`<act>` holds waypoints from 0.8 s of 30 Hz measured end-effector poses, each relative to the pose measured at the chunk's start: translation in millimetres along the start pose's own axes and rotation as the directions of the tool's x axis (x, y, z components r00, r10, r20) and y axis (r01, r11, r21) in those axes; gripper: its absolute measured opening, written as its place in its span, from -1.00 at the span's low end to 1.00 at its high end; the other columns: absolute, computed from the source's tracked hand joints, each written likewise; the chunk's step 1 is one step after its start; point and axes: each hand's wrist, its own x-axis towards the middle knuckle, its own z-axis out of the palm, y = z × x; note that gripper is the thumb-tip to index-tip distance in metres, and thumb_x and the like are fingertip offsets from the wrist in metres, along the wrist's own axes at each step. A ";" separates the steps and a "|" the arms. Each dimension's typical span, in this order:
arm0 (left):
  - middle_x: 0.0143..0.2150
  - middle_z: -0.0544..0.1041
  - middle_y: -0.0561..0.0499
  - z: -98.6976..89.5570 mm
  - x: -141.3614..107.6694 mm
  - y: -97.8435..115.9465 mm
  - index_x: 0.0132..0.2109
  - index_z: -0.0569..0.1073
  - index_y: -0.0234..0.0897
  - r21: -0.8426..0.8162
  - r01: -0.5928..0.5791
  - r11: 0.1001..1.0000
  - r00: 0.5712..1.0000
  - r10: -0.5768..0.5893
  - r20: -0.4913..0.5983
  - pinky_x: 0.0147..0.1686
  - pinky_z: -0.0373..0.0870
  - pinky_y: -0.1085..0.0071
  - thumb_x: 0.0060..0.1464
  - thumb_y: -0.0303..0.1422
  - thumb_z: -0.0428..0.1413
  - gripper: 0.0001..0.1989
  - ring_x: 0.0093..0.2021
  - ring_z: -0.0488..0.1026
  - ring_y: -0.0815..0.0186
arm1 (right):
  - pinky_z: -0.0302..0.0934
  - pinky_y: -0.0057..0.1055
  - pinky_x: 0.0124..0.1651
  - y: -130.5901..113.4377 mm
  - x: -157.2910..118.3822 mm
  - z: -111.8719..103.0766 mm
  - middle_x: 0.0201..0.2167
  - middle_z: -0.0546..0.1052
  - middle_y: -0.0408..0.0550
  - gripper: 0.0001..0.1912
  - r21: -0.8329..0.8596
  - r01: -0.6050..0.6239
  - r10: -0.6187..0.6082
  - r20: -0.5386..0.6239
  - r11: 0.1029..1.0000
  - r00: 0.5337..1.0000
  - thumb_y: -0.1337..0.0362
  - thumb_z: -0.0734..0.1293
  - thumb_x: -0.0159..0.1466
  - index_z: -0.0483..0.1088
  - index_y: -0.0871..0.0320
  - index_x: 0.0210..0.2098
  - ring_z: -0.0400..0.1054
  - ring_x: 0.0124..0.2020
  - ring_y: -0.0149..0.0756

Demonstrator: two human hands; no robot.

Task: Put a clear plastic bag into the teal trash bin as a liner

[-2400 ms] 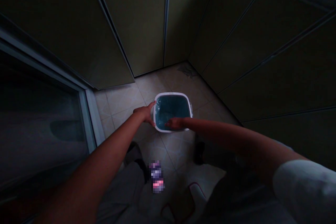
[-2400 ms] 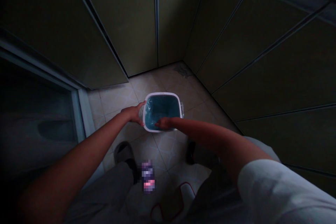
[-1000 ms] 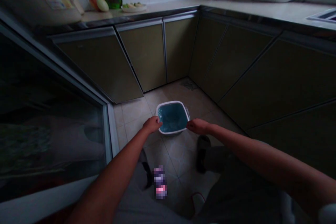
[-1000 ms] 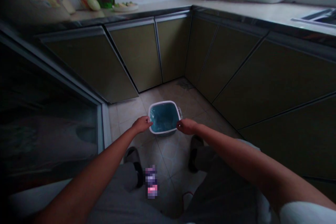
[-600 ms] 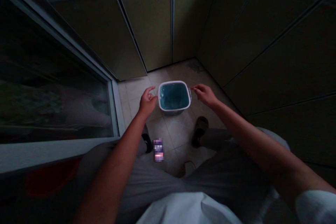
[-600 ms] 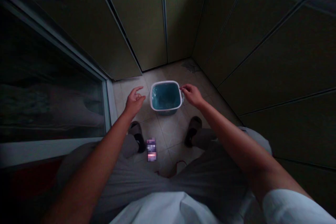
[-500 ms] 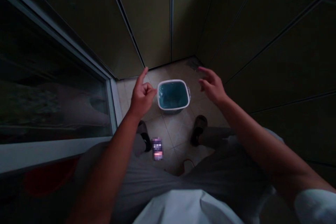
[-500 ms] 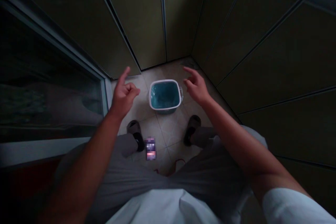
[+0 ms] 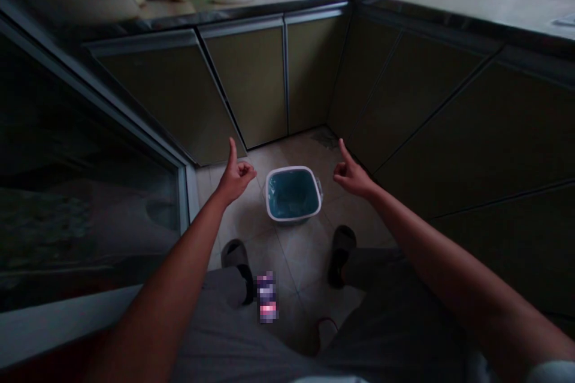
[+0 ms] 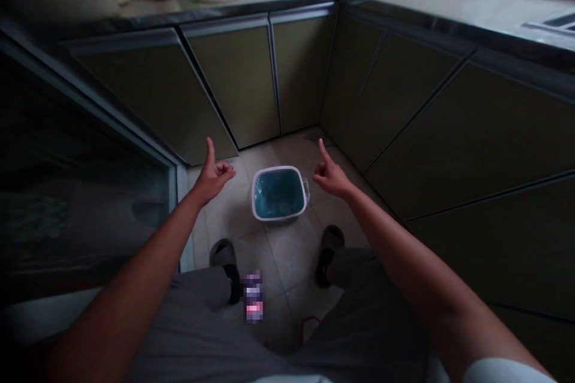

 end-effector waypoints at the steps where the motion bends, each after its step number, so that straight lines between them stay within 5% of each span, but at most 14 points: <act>1: -0.44 0.44 0.25 -1.6 0.6 -5.1 0.56 -0.41 -0.12 0.005 0.001 1.000 1.000 -0.001 0.008 -0.42 0.25 0.56 0.04 -0.54 0.27 0.23 -0.50 0.33 0.49 | 0.28 -0.44 -0.32 3.5 1.4 1.6 -0.36 0.58 -0.17 0.22 0.007 -0.002 0.002 0.014 1.000 1.000 0.39 0.34 0.14 -0.48 0.04 0.57 0.37 -0.45 -0.38; 6: -0.41 0.43 0.22 -0.5 -10.0 6.5 0.56 -0.29 -0.12 0.027 -0.023 0.999 1.000 0.023 0.014 -0.40 0.27 0.53 0.02 -0.46 0.30 0.18 -0.48 0.33 0.47 | 0.26 -0.44 -0.30 -5.3 -3.1 3.9 -0.43 0.51 -0.23 0.18 0.004 0.005 -0.005 0.024 1.000 1.000 0.38 0.34 0.13 -0.36 0.09 0.58 0.35 -0.46 -0.37; 9: -0.36 0.44 0.16 1.2 -18.2 26.7 0.49 0.05 -0.14 0.044 -0.051 0.998 0.999 0.051 -0.004 -0.36 0.30 0.49 0.02 -0.38 0.31 -0.03 -0.43 0.35 0.43 | 0.26 -0.42 -0.28 -23.2 -11.8 -3.8 -0.36 0.52 -0.16 -0.01 0.003 0.021 -0.020 -0.022 1.000 1.000 0.30 0.35 0.19 -0.08 0.15 0.54 0.35 -0.43 -0.37; 12: -0.35 0.44 0.12 0.5 -35.4 47.0 0.11 0.44 -0.23 0.090 -0.075 0.993 0.997 0.075 0.001 -0.31 0.31 0.47 0.07 -0.31 0.28 -0.55 -0.36 0.37 0.40 | 0.24 -0.42 -0.32 -51.6 -28.7 -10.8 -0.33 0.54 -0.09 -0.41 -0.017 0.026 -0.026 0.003 1.000 1.000 0.18 0.33 0.30 0.33 0.17 0.30 0.34 -0.43 -0.36; 14: -0.39 0.40 0.11 0.5 -51.7 54.7 -0.22 0.44 -0.26 0.157 -0.073 0.985 0.997 0.067 0.042 -0.30 0.30 0.46 0.11 -0.27 0.23 -0.82 -0.36 0.36 0.39 | 0.21 -0.43 -0.33 -68.1 -40.1 -5.8 -0.35 0.54 -0.08 -0.67 -0.042 0.050 -0.046 0.095 0.998 0.994 0.13 0.29 0.36 0.47 0.16 0.02 0.35 -0.41 -0.35; 17: -0.47 0.32 0.13 4.2 -77.0 52.4 -0.42 0.30 -0.24 0.345 -0.021 0.938 0.982 -0.045 0.184 -0.34 0.24 0.45 0.16 -0.26 0.14 -0.75 -0.40 0.30 0.39 | 0.19 -0.45 -0.29 -69.6 -48.5 24.1 -0.33 0.56 -0.06 -0.79 -0.139 0.095 -0.048 0.306 0.986 0.951 0.16 0.28 0.38 0.48 0.15 -0.21 0.39 -0.35 -0.34; 21: -0.48 0.37 0.12 13.0 -102.6 33.1 -0.43 0.33 -0.23 0.686 -0.049 0.726 0.837 -0.345 0.425 -0.40 0.11 0.42 0.13 -0.33 0.09 -0.82 -0.43 0.30 0.37 | 0.22 -0.43 -0.20 -29.0 -48.6 85.6 -0.17 0.62 0.01 -0.83 -0.464 0.086 0.157 0.461 0.882 0.873 0.27 0.30 0.34 0.52 0.12 -0.14 0.49 -0.21 -0.23; 24: -0.37 0.52 0.05 16.8 -115.0 20.8 -0.37 0.43 -0.21 0.821 -0.107 0.561 0.707 -0.538 0.459 -0.37 0.14 0.39 0.12 -0.32 0.08 -0.88 -0.35 0.42 0.30 | 0.27 -0.38 -0.11 -1.6 -50.5 117.7 0.06 0.57 0.07 -0.64 -0.538 0.125 0.221 0.532 0.834 0.817 0.22 0.32 0.33 0.48 0.07 0.10 0.51 -0.04 -0.10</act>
